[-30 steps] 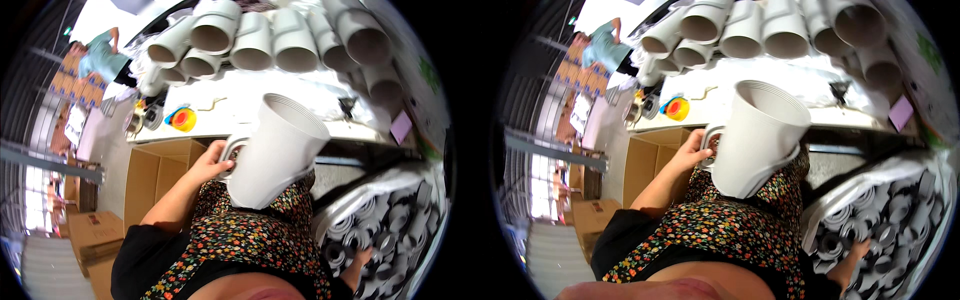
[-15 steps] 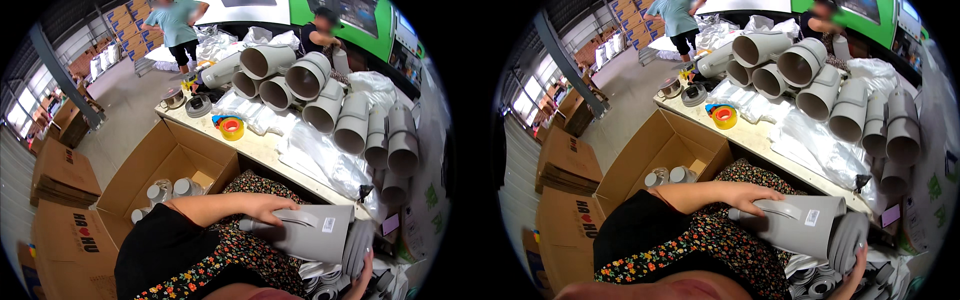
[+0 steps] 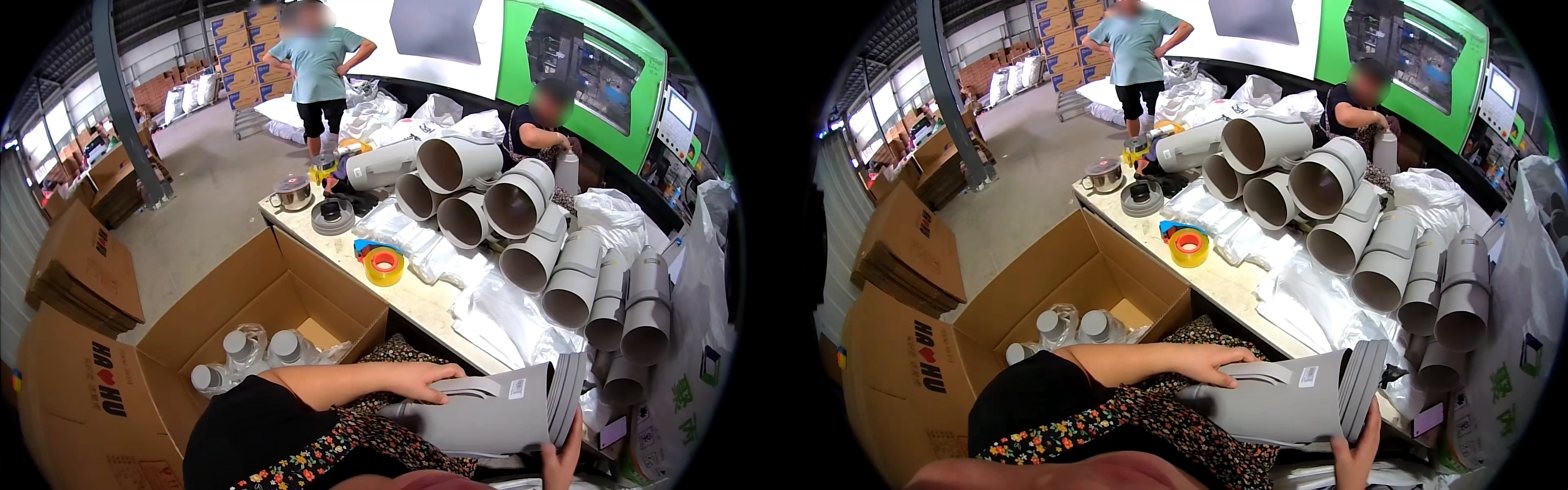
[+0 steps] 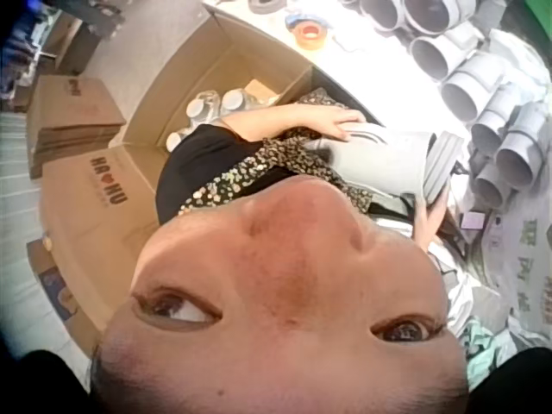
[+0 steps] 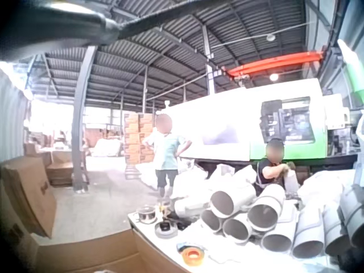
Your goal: The person assembles grey electric kettles by attaching lids, wraps each unit in a plastic bag, and places them into a cardboard box. The person then closes the box flaps and seals the package with tape using a handheld dispenser.
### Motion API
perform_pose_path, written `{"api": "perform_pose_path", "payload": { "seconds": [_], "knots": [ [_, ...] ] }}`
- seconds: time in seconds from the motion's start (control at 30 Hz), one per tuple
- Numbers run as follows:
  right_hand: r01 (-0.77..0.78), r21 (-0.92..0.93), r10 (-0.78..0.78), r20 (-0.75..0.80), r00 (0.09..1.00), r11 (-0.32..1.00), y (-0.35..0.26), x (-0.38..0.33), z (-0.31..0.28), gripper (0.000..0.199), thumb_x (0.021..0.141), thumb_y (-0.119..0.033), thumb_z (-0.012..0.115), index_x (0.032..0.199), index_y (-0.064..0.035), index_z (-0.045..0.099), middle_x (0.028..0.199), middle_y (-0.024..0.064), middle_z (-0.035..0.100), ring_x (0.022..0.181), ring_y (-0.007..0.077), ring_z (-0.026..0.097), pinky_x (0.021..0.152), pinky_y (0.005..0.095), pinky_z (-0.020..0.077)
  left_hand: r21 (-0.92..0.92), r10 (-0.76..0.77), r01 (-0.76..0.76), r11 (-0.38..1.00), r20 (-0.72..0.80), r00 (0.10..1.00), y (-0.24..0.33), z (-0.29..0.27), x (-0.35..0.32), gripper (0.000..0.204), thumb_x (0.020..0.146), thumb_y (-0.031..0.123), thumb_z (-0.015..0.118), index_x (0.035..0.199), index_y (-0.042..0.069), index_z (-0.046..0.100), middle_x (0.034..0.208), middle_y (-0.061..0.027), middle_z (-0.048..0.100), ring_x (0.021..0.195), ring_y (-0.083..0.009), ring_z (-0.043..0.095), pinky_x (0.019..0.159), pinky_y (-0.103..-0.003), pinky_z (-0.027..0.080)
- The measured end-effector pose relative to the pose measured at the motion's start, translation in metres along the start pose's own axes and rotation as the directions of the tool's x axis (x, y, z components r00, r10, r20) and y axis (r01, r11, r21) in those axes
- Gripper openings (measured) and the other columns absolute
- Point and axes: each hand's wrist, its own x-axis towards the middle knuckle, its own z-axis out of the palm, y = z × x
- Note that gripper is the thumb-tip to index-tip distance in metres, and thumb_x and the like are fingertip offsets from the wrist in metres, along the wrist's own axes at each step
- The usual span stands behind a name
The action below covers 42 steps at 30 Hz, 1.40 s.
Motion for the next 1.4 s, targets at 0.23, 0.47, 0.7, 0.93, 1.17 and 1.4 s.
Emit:
{"api": "perform_pose_path", "payload": {
  "seconds": [0.23,0.47,0.7,0.93,1.17,1.4],
  "knots": [
    [0.053,0.055,-0.010,-0.593,0.805,0.997,0.034,-0.023,-0.007,0.055,0.083,-0.024,0.054,0.128,0.0049,0.039,0.131,0.0184,0.040,0.123,0.0297,0.036,0.103,0.0382,0.0241,-0.014,-0.061,0.061,0.998,-0.043,0.997,-0.003,-0.002,0.008,0.042,0.084,0.020,0.060,0.121,0.009,0.041,0.112,-0.0114,0.052,0.106,-0.0211,0.051,0.091,-0.033,0.040],
    [-0.326,-0.326,0.179,-0.409,0.895,0.888,0.030,-0.043,-0.019,0.041,0.077,-0.012,0.060,0.116,-0.0013,0.055,0.104,0.0157,0.056,0.096,0.0288,0.054,0.086,0.0333,0.0405,-0.020,-0.138,0.137,0.990,-0.187,0.973,-0.008,-0.014,0.003,0.046,0.083,0.022,0.062,0.120,0.004,0.042,0.106,-0.0059,0.052,0.099,-0.0128,0.049,0.088,-0.028,0.039],
    [-0.570,-0.460,0.608,-0.080,0.790,0.681,0.069,-0.091,0.013,0.043,0.072,-0.027,0.070,0.108,-0.0064,0.061,0.092,0.0167,0.061,0.085,0.0333,0.057,0.075,0.0370,0.0459,0.084,-0.080,0.092,0.992,-0.137,0.987,-0.008,-0.002,0.011,0.043,0.083,0.021,0.063,0.118,0.004,0.045,0.106,-0.0080,0.054,0.096,-0.0171,0.053,0.083,-0.031,0.044],
    [-0.036,-0.379,-0.108,-0.352,0.930,0.925,0.007,-0.011,-0.027,0.048,0.073,-0.022,0.067,0.116,-0.0032,0.057,0.104,0.0154,0.058,0.093,0.0305,0.056,0.081,0.0334,0.0433,0.016,-0.011,0.013,1.000,-0.138,0.990,0.021,0.020,0.016,0.043,0.082,0.016,0.065,0.118,0.002,0.045,0.108,-0.0071,0.054,0.099,-0.0137,0.050,0.088,-0.029,0.040],
    [0.198,-0.350,-0.258,-0.132,0.957,0.915,-0.011,0.012,-0.016,0.051,0.071,-0.030,0.068,0.112,-0.0014,0.059,0.099,0.0165,0.059,0.085,0.0308,0.057,0.076,0.0350,0.0451,0.045,-0.005,0.011,0.999,-0.143,0.990,0.015,0.017,0.018,0.046,0.081,0.018,0.063,0.122,0.003,0.047,0.112,-0.0107,0.056,0.103,-0.0202,0.054,0.089,-0.031,0.042],
    [0.147,-0.296,-0.201,-0.161,0.966,0.944,0.017,-0.001,-0.004,0.052,0.071,-0.030,0.059,0.108,0.0046,0.059,0.106,0.0212,0.058,0.096,0.0354,0.056,0.088,0.0411,0.0413,0.140,0.135,-0.124,0.982,-0.073,0.988,-0.017,-0.017,0.027,0.048,0.080,0.028,0.067,0.118,0.004,0.051,0.111,-0.0141,0.056,0.104,-0.0256,0.054,0.086,-0.034,0.044]
  ]
}}
